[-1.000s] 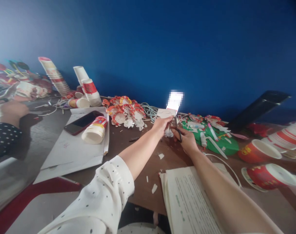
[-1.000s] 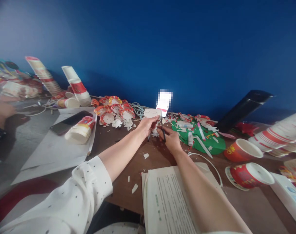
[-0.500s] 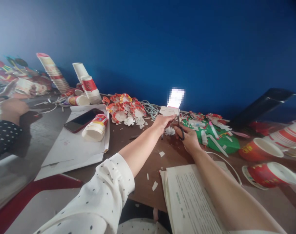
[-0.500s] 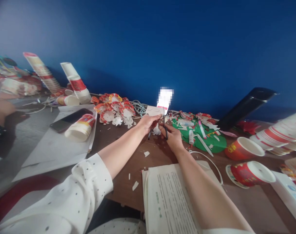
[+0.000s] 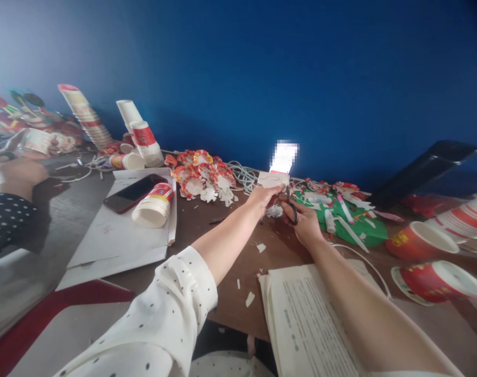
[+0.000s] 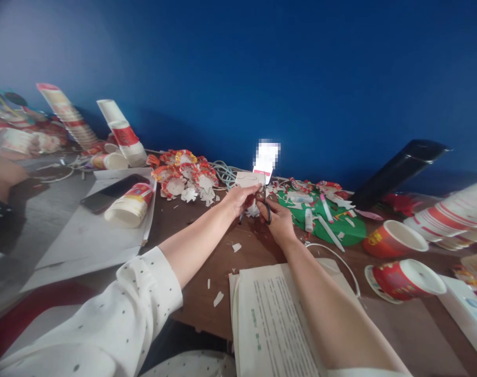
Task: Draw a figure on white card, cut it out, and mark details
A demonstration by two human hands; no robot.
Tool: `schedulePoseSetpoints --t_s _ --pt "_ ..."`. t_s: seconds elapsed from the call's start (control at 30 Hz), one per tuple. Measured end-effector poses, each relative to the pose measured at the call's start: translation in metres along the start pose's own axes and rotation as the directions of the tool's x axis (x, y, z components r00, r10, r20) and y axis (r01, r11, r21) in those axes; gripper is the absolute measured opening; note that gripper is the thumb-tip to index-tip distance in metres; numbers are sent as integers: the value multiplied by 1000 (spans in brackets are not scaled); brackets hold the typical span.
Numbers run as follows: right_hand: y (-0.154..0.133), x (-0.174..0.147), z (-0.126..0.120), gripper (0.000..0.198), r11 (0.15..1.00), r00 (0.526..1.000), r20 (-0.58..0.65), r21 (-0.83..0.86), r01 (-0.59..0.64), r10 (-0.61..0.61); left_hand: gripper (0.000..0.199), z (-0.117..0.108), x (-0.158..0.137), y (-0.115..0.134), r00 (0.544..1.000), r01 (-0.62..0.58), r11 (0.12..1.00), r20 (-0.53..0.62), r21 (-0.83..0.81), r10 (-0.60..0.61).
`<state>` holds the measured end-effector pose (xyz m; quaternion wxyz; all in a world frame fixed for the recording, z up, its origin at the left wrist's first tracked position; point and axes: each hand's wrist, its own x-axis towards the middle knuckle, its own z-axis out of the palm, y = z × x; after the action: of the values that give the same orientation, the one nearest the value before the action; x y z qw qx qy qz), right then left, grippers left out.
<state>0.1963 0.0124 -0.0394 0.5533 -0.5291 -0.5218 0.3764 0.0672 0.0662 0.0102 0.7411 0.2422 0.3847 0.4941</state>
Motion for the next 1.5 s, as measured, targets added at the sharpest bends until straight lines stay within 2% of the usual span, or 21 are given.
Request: schedulePoseSetpoints --t_s 0.13,0.43,0.93,1.2,1.5 --pt "0 0 0 45 1000 1000 4 8 -3 3 24 1 -2 2 1000 9 1000 -17 8 -9" --pt "2 1 -1 43 1000 999 30 -12 12 -11 19 2 -5 5 999 46 999 -27 2 -45" --pt "-8 -3 2 51 999 1000 -1 -34 -11 11 21 2 -4 9 998 54 998 -11 -28 -55" --pt "-8 -3 2 49 1000 1000 -2 -28 -11 11 22 0 0 8 1000 -2 1000 -8 -25 1" --pt "-8 -3 3 55 995 1000 7 -103 -2 2 23 -2 4 5 996 -84 996 -9 41 84"
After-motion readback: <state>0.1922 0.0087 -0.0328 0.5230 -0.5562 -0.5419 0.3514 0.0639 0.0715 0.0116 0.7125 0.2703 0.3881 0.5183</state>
